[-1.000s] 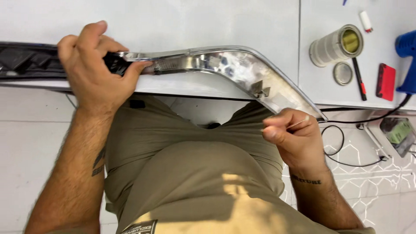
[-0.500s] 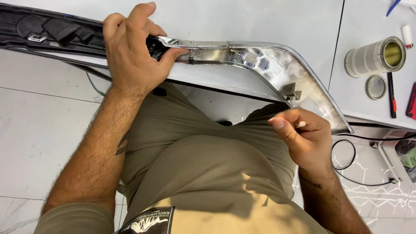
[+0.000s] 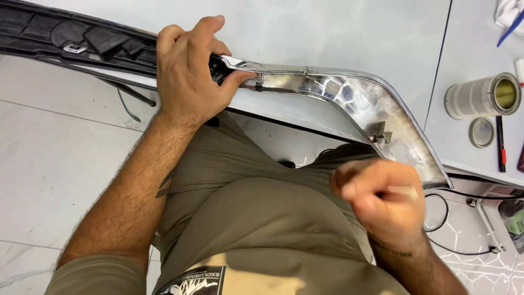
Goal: The person cleans a chrome car trim piece using a cotton swab dipped in a liquid from a can. They repeatedly dip the swab and wipe along the edges and surface of the trim, then set the can and swab aside.
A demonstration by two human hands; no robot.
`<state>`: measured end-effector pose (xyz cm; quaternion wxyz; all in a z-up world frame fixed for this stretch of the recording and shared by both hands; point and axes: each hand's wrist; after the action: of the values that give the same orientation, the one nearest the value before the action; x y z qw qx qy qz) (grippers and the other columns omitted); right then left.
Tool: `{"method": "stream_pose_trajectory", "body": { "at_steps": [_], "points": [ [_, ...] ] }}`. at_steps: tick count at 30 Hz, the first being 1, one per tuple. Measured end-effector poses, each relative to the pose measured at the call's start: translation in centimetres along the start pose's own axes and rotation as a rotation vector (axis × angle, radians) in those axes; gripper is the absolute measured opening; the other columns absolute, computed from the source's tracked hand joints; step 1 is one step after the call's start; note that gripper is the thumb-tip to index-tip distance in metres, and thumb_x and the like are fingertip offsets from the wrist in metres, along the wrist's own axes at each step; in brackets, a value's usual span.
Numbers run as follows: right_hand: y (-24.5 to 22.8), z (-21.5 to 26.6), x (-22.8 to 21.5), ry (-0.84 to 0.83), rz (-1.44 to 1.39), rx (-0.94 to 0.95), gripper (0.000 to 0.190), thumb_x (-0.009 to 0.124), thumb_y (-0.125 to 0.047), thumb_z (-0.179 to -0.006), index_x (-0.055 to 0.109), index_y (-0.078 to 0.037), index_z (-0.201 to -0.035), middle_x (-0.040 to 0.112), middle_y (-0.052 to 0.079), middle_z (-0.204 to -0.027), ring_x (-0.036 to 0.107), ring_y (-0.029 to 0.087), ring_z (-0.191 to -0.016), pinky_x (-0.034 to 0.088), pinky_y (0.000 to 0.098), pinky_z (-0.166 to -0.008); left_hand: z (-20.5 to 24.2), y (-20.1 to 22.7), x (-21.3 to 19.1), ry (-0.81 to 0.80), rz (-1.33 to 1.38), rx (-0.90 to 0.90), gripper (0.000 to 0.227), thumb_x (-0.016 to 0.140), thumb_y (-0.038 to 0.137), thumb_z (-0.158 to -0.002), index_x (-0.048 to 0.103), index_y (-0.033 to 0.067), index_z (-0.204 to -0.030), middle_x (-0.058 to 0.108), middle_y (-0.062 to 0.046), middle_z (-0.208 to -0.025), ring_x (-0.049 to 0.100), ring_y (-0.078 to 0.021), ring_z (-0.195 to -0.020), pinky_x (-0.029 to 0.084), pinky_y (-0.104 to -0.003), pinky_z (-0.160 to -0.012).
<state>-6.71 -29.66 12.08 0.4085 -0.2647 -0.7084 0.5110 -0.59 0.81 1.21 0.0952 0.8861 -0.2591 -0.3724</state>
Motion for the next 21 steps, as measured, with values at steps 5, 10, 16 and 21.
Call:
{"method": "stream_pose_trajectory", "body": {
  "at_steps": [5, 10, 16, 21],
  "points": [
    [-2.7, -2.1, 4.2, -0.369, -0.064, -0.195, 0.031, 0.068, -0.024, -0.105, 0.066, -0.004, -0.081, 0.042, 0.005, -0.048, 0.029, 0.022, -0.042, 0.024, 0.0412, -0.051, 0.1, 0.1, -0.1, -0.002, -0.004, 0.054, 0.091, 0.112, 0.042, -0.092, 0.047, 0.0012, -0.14, 0.076, 0.0, -0.099, 0.064, -0.0207, -0.079, 0.038, -0.042, -0.097],
    [-2.8, -2.7, 5.5, -0.445, -0.126, -0.167, 0.032, 0.057, -0.021, -0.109, 0.058, -0.003, -0.082, 0.052, 0.009, -0.053, 0.031, 0.027, -0.041, 0.029, 0.0434, -0.048, 0.0, 0.0, -0.1, -0.003, -0.019, 0.06, 0.091, 0.111, 0.044, -0.094, 0.046, 0.0018, -0.141, 0.076, 0.001, -0.099, 0.066, -0.0213, -0.083, 0.038, -0.042, -0.096],
    [-2.9, -3.1, 5.5, -0.152, 0.384, 0.152, 0.037, 0.074, -0.014, -0.09, 0.058, -0.001, -0.121, 0.036, -0.002, -0.069, 0.033, 0.01, -0.061, 0.026, 0.0261, -0.06, 0.1, -0.4, 0.2, 0.013, -0.012, 0.071, 0.093, 0.112, 0.044, -0.091, 0.044, 0.003, -0.14, 0.071, 0.002, -0.101, 0.069, -0.0212, -0.088, 0.039, -0.043, -0.093],
    [0.3, -7.1, 5.7, -0.074, 1.084, 0.201, 0.034, 0.07, -0.016, -0.094, 0.063, -0.004, -0.125, 0.029, -0.004, -0.057, 0.025, 0.007, -0.05, 0.021, 0.0225, -0.047, 0.2, -0.5, 0.0, 0.006, -0.032, 0.073, 0.09, 0.111, 0.044, -0.093, 0.046, 0.0041, -0.141, 0.068, 0.003, -0.098, 0.068, -0.0186, -0.087, 0.042, -0.042, -0.096]
  ]
}}
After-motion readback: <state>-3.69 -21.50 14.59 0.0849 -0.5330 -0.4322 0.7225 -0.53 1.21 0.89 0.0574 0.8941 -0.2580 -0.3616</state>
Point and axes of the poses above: each hand's wrist, its own z-axis away from the middle knuckle, its own x-axis out of the palm, y = z × x
